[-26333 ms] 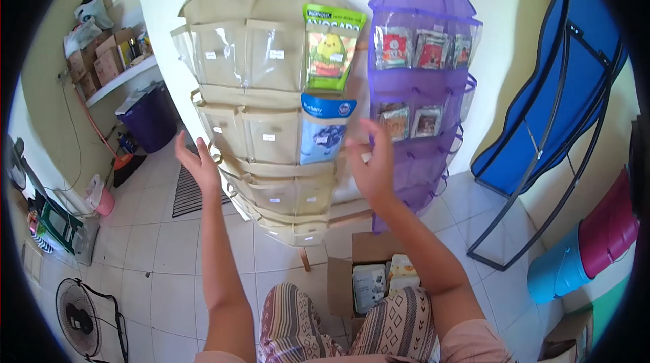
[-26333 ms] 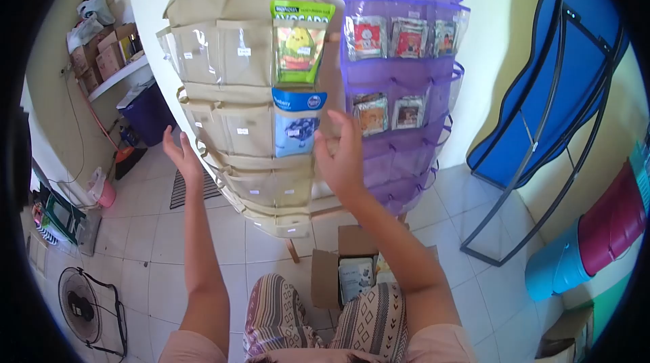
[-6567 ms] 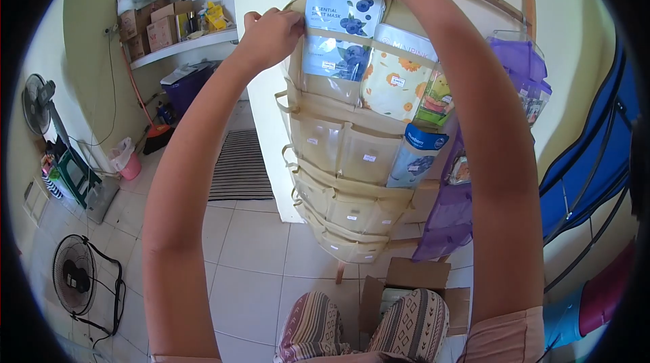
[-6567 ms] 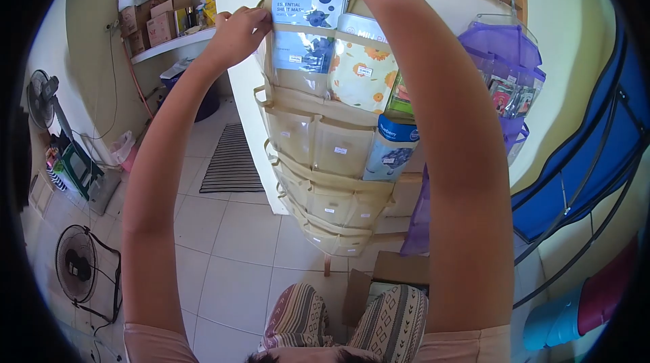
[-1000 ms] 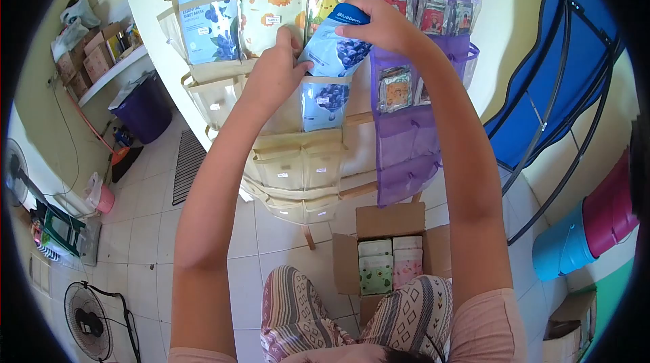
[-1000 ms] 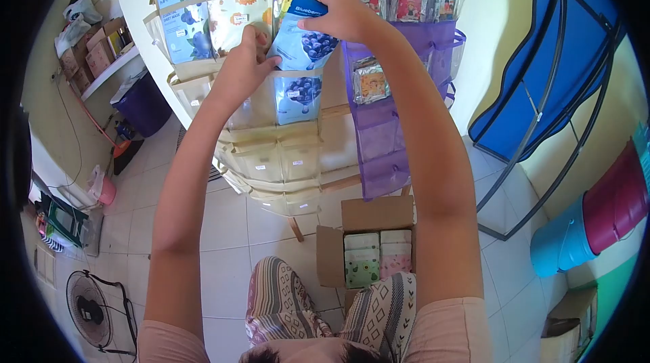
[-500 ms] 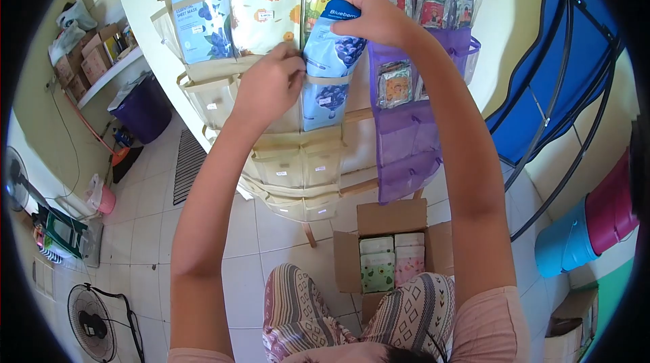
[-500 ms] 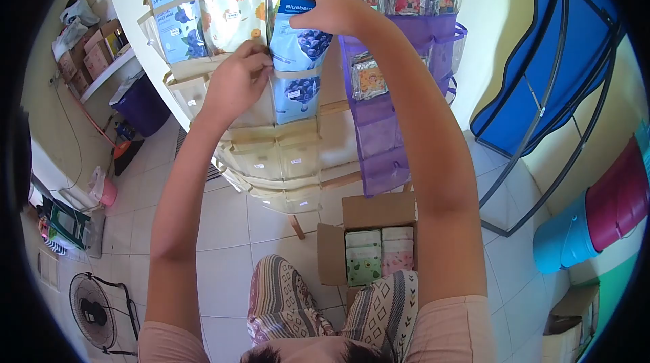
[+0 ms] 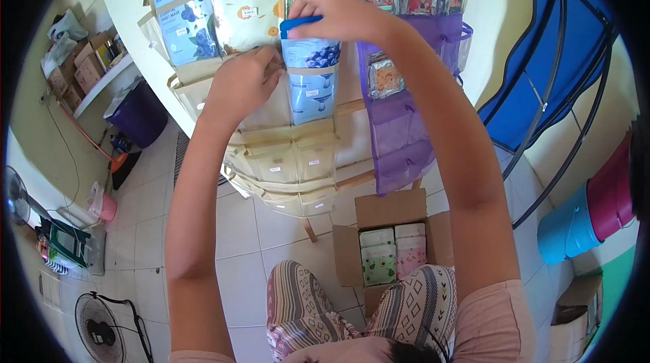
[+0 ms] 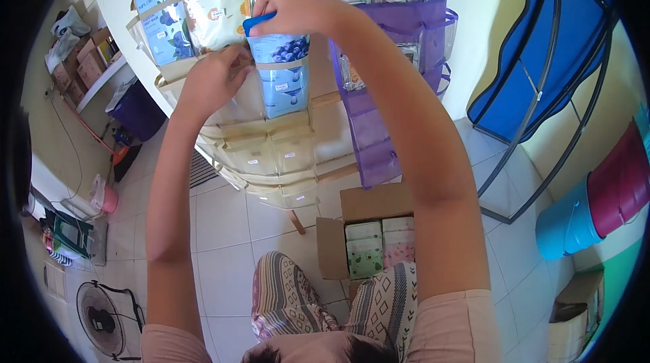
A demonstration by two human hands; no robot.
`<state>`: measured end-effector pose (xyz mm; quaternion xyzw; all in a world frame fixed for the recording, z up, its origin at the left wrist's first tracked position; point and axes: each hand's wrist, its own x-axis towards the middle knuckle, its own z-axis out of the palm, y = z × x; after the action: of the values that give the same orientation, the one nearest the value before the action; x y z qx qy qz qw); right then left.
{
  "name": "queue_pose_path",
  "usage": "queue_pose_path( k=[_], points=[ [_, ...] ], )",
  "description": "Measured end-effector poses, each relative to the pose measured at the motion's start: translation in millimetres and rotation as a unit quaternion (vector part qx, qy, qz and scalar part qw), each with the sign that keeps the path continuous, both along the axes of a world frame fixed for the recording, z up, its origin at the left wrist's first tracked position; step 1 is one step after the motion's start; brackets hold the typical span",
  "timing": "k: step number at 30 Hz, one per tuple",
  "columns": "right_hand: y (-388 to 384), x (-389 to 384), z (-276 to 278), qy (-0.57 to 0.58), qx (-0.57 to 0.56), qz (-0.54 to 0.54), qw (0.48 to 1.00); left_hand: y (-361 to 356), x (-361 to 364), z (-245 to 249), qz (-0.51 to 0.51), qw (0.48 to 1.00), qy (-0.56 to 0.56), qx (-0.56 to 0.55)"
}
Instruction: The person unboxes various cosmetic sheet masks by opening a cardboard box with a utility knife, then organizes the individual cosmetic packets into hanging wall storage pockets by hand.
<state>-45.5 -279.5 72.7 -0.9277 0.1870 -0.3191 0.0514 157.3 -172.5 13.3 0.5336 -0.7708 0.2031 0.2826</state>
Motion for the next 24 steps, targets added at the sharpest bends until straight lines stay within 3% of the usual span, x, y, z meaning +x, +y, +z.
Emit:
queue_pose_path(
  k=[2, 3, 6, 13, 16, 19, 22, 24],
  points=[
    [-12, -3, 1, -0.047, 0.048, 0.043, 0.997, -3, 8, -7, 0.008, 1.000, -0.017, -0.014],
    [-14, 0, -10, -0.083, 0.020, 0.036, 0.996, -4, 10, -10, 0.011, 0.999, -0.027, -0.019],
    [-9, 7, -40, -0.018, -0.028, 0.049, 0.998, -3, 10, -12, -0.014, 1.000, 0.009, 0.000],
    [3, 1, -52, -0.069, 0.002, 0.032, 0.997, -5, 10, -20, -0.007, 0.999, 0.047, -0.016],
    [5, 7, -54, -0.048, -0.047, 0.035, 0.997, -6, 10, -23, -0.015, 0.998, 0.041, -0.037],
    [6, 5, -53, -0.101, -0.015, 0.017, 0.995, 3, 10, -17, -0.004, 0.998, 0.055, -0.032],
    [5, 11, -78, -0.121, -0.072, -0.012, 0.990, -1, 9, -25, -0.003, 0.999, 0.039, -0.033],
    [20, 5, -61, -0.062, 0.011, -0.076, 0.995, -12, 22, -30, -0.010, 0.998, 0.035, -0.045]
  ],
)
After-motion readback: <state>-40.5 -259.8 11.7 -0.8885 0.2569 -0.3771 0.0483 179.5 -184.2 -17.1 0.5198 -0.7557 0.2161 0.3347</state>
